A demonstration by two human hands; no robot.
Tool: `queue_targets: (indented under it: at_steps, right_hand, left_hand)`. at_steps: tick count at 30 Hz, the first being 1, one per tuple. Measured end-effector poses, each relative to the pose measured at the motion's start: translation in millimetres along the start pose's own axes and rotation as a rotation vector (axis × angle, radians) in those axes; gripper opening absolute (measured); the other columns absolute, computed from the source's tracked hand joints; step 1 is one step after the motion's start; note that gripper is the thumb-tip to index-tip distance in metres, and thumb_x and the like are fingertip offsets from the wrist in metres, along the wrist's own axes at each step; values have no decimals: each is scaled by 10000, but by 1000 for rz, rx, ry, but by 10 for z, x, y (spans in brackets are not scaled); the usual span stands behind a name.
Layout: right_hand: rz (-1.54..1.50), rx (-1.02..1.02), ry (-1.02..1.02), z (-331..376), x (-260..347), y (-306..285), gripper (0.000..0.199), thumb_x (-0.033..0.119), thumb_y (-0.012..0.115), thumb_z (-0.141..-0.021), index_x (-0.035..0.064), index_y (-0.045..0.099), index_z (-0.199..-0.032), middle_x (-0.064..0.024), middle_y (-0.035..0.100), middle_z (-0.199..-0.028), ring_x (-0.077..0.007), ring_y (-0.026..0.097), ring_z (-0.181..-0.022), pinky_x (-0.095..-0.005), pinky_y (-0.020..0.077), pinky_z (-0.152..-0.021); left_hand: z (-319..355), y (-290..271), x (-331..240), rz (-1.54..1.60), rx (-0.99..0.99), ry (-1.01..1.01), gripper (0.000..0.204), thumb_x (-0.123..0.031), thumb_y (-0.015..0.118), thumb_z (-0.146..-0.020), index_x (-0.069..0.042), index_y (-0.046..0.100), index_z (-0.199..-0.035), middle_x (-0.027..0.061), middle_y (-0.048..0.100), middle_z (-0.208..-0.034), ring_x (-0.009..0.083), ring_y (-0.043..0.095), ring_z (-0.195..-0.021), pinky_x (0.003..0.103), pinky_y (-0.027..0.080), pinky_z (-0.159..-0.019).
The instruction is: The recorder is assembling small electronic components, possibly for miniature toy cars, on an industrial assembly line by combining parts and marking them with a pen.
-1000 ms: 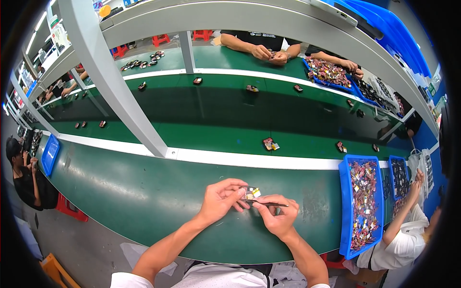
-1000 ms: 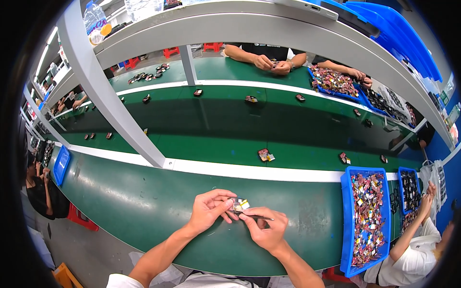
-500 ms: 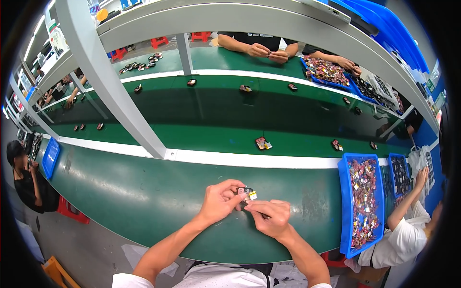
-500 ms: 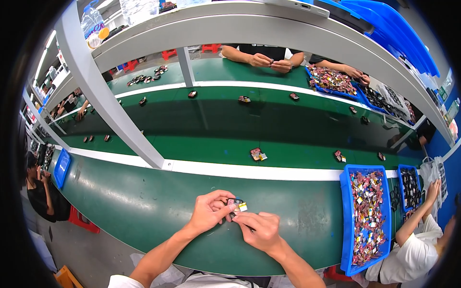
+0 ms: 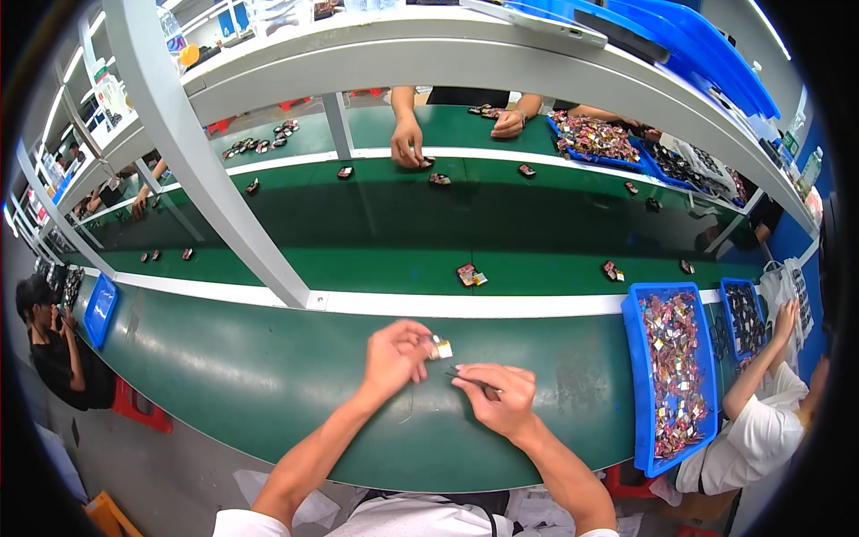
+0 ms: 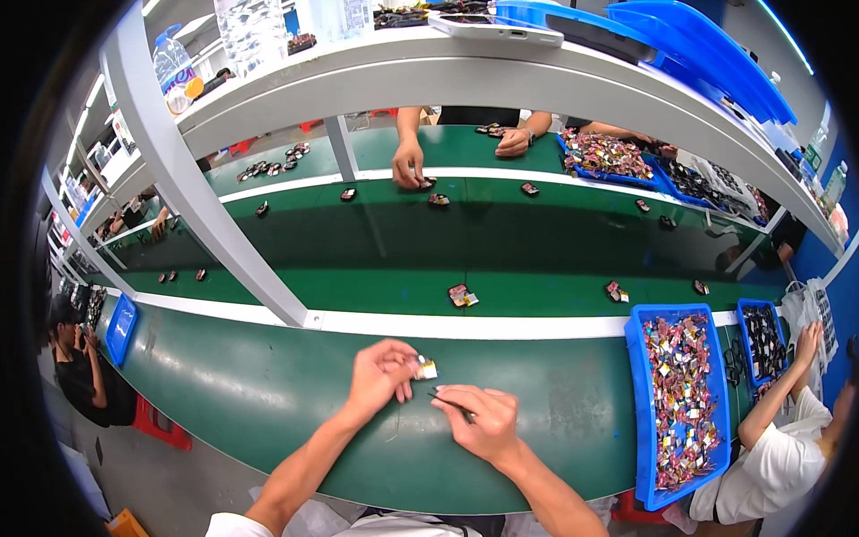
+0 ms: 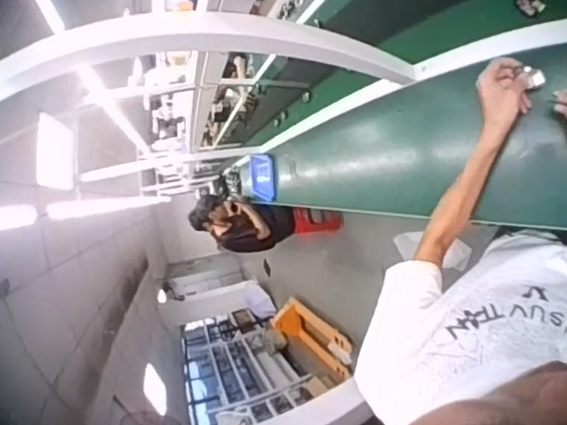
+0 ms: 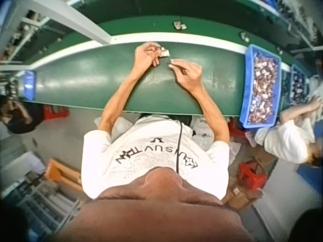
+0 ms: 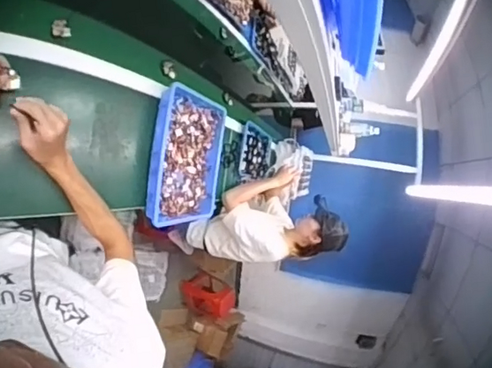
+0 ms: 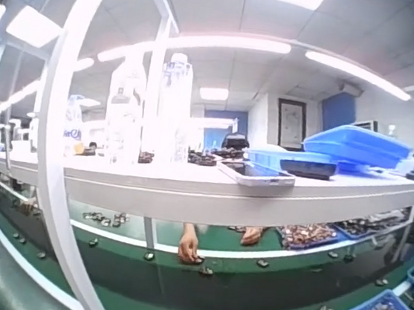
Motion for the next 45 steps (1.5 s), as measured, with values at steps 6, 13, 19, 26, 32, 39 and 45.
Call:
queue_targets:
  at_steps: [6,13,19,26,32,39,45]
  right_hand:
    - [-9,-91,-28,-15,2,-110,185,-19,845,-711,45,728,-840,-84,781,-882,-82,455,-397,-234,382,-424]
    - [56,-101,-57,-33,11,-190,179,-4,845,-714,52,732,-842,-83,776,-859,-134,610,-479,-248,434,-444]
    - [66,-65,-15,-59,92,-145,147,41,831,-752,76,724,-848,-51,767,-852,-203,712,-625,-284,502,-508]
    - [63,-50,-23,-52,125,-102,138,42,824,-757,69,723,-846,-59,765,-852,-211,709,-620,-284,514,-518]
    - [59,-43,-72,-49,166,-145,136,42,825,-755,66,725,-844,-57,764,-848,-212,707,-616,-286,512,-516]
    - [108,-18,-20,-45,201,-130,149,49,834,-744,68,729,-849,-55,768,-854,-205,700,-605,-282,495,-504]
    - [53,-48,13,-35,178,-145,174,44,850,-726,71,728,-847,-51,772,-859,-172,642,-532,-269,439,-453]
  left_hand:
    - [-857,-932,-401,-271,-384,194,125,53,640,-880,74,632,-1003,108,672,-757,161,626,-469,258,493,-398]
    - [-902,-844,-978,-1100,-824,321,264,-136,711,-872,-37,643,-1107,210,573,-1140,424,669,-899,486,543,-763]
    - [-1410,146,-721,-897,-97,327,211,-154,766,-800,-36,764,-975,109,758,-838,276,729,-799,381,555,-762]
    - [-1591,85,-464,-973,-31,115,141,-121,785,-769,-76,761,-900,80,760,-824,231,733,-815,352,550,-763]
    - [-1497,65,-394,-862,-11,68,104,-142,783,-777,-63,740,-829,102,757,-841,264,735,-825,382,558,-795]
    - [-1349,3,-378,-855,-62,66,197,-203,814,-796,-46,699,-827,114,740,-818,265,725,-829,386,550,-789]
    - [-1025,-281,-506,-812,-211,120,162,-180,730,-864,-29,675,-884,123,742,-828,279,728,-843,403,542,-784]
Point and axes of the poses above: each hand's wrist, its own z-axis away from the middle knuckle, its own y-axis out of the palm, x = y × z, the point moved 10 cm from there along -z, towards the middle knuckle
